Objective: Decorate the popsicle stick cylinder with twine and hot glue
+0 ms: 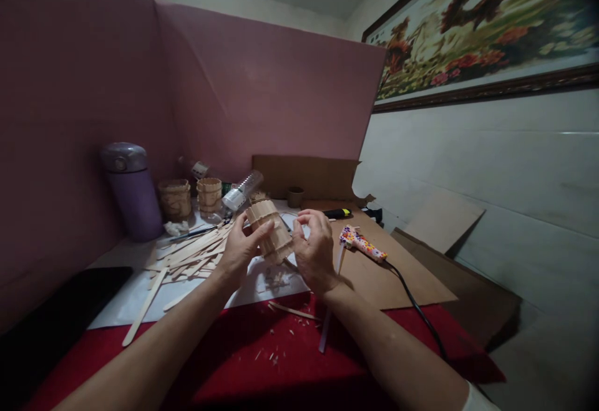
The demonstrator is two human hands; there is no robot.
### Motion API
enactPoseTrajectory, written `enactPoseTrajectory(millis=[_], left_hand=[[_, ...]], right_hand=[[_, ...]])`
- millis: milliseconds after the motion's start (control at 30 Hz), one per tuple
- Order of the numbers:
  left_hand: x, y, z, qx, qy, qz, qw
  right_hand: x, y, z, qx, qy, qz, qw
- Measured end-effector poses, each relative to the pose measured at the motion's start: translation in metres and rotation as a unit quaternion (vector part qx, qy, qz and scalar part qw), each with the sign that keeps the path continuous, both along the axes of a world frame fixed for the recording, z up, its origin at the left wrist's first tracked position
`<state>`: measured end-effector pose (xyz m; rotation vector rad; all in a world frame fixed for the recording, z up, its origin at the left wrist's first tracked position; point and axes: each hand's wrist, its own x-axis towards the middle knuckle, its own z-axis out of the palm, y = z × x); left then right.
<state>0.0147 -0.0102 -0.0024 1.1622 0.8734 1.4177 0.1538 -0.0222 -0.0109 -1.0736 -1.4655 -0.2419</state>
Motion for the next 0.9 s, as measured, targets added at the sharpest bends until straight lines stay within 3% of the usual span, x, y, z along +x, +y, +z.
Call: enactPoseTrajectory(millis=[200,367,900], left_hand=[[0.000,0.001,0.000,-0.004,-0.003,-0.008,1.000],[0.000,0.001,-0.002,0.035,0.019,-0.013,0.999],[0.001,0.006,-0.005,0.072,0.018,0.012,0.997]], right_hand=[[0.001,-0.004,0.003,0.003,-0.039,0.040,0.998],[-0.002,-0.009,0.001,0.015,-0.078,0.026,0.996],[-0.003,-0.008,-0.002,0.008,-0.061,0.030,0.998]])
